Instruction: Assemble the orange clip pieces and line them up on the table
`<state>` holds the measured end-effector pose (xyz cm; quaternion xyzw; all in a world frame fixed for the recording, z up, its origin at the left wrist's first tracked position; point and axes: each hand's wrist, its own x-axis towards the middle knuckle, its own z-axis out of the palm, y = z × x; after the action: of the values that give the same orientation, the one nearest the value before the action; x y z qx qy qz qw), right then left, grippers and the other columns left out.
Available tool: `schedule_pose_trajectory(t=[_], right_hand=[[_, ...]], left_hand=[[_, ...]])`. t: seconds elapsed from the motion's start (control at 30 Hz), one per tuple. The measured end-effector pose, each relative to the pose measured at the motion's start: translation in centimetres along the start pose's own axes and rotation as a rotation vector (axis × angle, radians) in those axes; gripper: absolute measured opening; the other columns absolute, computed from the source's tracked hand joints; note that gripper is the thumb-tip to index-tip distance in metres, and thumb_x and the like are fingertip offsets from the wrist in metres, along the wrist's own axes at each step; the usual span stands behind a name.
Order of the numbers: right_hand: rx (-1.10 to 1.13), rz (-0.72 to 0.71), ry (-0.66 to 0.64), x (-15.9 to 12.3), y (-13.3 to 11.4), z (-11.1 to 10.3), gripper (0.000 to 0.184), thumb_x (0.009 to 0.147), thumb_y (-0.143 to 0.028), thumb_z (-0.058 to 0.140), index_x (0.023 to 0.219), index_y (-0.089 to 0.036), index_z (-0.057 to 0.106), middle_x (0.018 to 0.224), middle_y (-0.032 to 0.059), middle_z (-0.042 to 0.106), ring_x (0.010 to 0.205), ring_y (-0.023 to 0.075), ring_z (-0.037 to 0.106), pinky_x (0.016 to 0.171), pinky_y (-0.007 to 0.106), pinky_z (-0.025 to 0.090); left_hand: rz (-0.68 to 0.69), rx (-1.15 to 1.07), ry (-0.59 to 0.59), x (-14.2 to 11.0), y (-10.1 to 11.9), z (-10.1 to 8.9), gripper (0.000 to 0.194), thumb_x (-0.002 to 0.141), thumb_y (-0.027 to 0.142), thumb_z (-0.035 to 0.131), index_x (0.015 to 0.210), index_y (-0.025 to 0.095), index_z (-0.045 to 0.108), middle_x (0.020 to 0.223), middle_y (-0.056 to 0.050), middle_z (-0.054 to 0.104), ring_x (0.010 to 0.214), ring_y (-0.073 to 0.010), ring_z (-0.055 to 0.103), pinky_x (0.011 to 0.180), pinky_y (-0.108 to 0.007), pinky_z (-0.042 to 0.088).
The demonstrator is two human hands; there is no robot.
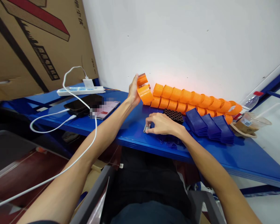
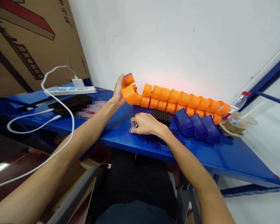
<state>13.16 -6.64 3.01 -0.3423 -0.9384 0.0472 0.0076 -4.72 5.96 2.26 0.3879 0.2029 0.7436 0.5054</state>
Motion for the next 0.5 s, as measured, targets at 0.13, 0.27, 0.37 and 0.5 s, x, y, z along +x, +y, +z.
schedule_pose_trajectory(t=[0.13,0.27,0.37,0.5], right_hand=[[0.000,0.005,0.001,-0.01,-0.02,0.01,0.020,0.095,-0.038,0.083,0.098,-0.019,0.079,0.112,0.0085,0.078,0.100,0.0229,0.071,0.077,0.029,0.041],[0.002,0.005,0.004,-0.04,0.04,0.00,0.019,0.095,-0.039,0.083,0.097,-0.020,0.079,0.111,0.0077,0.078,0.100,0.0226,0.071,0.077,0.029,0.041],[0.002,0.001,0.004,-0.04,0.10,0.01,0.020,0.095,-0.039,0.083,0.097,-0.020,0.079,0.111,0.0076,0.078,0.099,0.0223,0.071,0.077,0.029,0.040],[0.020,-0.010,0.017,0.04,0.29,0.11,0.021,0.095,-0.039,0.084,0.097,-0.019,0.078,0.109,0.0077,0.077,0.097,0.0216,0.069,0.076,0.029,0.039]], left_hand=[[-0.004,-0.003,0.011,-0.04,-0.02,0.02,0.082,0.080,0.092,0.074,0.128,0.025,0.070,0.094,-0.010,0.078,0.093,-0.0353,0.081,0.085,-0.051,0.066],[-0.009,-0.015,0.013,-0.31,0.18,0.23,0.081,0.081,0.092,0.074,0.129,0.026,0.071,0.096,-0.010,0.078,0.094,-0.0353,0.082,0.085,-0.052,0.066],[-0.011,-0.016,0.019,-0.51,0.36,0.42,0.081,0.082,0.091,0.074,0.131,0.026,0.071,0.098,-0.010,0.078,0.094,-0.0355,0.081,0.086,-0.053,0.065],[-0.011,-0.022,0.024,-0.60,0.45,0.47,0.082,0.081,0.091,0.075,0.131,0.026,0.071,0.098,-0.011,0.079,0.095,-0.0361,0.081,0.086,-0.053,0.065]])
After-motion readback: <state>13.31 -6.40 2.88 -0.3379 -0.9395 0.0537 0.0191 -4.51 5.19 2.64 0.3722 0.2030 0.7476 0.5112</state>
